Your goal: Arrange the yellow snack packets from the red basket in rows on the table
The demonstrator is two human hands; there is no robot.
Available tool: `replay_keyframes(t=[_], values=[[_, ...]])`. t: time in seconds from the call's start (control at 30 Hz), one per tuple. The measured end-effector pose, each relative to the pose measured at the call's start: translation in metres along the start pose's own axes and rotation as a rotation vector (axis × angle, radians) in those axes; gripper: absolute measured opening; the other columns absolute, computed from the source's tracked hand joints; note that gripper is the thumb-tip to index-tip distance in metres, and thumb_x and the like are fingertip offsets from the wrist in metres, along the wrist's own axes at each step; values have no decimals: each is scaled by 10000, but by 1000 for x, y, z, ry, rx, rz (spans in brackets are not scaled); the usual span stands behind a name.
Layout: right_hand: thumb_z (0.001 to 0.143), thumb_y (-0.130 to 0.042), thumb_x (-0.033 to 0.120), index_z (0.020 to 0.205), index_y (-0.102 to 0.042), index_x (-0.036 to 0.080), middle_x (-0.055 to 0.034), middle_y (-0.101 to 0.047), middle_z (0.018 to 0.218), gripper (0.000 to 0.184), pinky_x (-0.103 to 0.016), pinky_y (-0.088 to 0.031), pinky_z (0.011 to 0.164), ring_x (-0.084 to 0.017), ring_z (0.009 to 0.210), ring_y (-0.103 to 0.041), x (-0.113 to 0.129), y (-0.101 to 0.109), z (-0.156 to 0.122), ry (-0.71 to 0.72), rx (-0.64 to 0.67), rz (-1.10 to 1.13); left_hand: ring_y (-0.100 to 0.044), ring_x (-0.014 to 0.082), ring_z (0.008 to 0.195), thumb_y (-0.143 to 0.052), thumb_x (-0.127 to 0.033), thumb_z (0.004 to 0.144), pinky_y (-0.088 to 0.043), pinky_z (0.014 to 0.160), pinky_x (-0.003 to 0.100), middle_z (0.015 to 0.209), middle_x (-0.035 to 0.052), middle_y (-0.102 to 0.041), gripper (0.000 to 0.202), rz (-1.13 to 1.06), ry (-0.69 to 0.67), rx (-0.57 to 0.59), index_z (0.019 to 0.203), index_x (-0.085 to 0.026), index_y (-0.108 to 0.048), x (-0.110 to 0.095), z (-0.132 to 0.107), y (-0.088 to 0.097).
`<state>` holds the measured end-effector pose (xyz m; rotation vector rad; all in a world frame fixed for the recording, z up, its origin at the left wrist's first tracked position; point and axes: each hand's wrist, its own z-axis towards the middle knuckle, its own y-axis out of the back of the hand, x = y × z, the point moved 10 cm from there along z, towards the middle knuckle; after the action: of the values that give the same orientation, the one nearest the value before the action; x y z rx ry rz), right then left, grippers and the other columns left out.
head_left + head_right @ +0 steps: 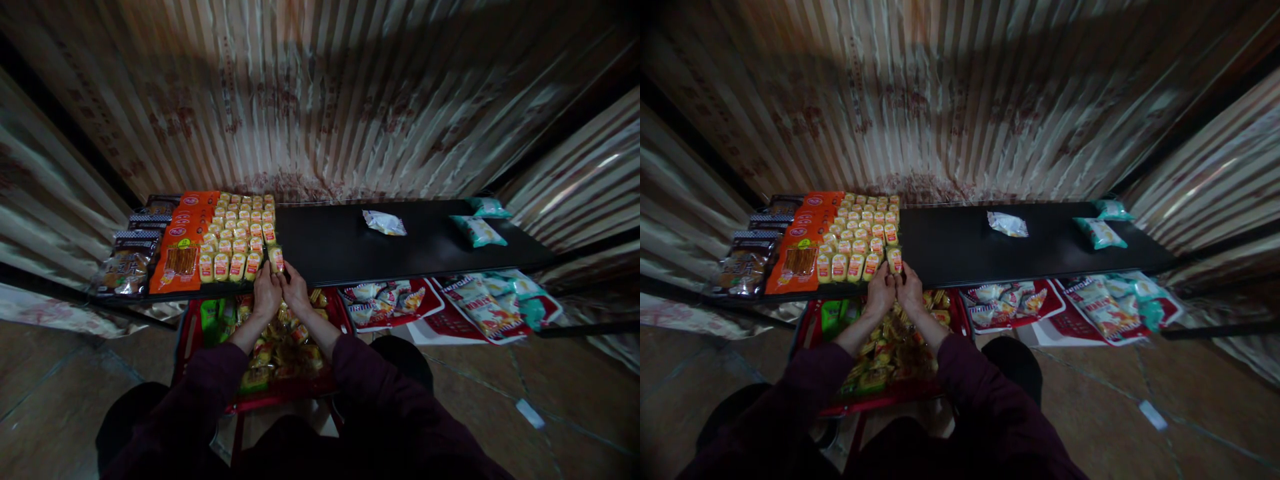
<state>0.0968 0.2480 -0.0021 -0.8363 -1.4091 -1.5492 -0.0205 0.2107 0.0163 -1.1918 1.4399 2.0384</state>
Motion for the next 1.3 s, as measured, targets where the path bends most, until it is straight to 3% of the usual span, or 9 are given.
replay_keyframes(t=[0.3,0.83,1.07,1.3], values=[[816,-517,192,1242,-571,138,-126,-636,1206,434,-373,-451,979,-230,1083,-606,1,-3,11,24,-4,4,-576,205,1113,-419,-124,812,-423,1009,363,1175,140,-627,456,-123,42,0,1259,-114,-507,-1,9,-3],[779,-504,187,1240,-566,128,-135,-613,1243,469,-373,-436,1004,-233,1113,-586,-2,-9,31,38,11,-2,-529,225,1177,-414,-220,846,-387,1038,384,1226,134,-604,395,-112,52,0,1215,-137,-530,-13,18,-3],[781,-501,206,1245,-559,175,-92,-618,1250,469,-374,-425,1012,-216,1110,-582,-9,-11,37,54,-16,62,-547,214,1147,-401,-221,859,-399,1025,382,1198,116,-613,336,-147,31,-21,1154,-167,-553,-17,21,-4],[797,-449,218,1254,-543,135,-113,-608,1260,474,-383,-391,1045,-223,1152,-557,-13,-14,40,37,-24,65,-528,217,1184,-383,-207,863,-378,1048,378,1243,142,-587,354,-134,47,-36,1179,-151,-532,-19,22,-6]])
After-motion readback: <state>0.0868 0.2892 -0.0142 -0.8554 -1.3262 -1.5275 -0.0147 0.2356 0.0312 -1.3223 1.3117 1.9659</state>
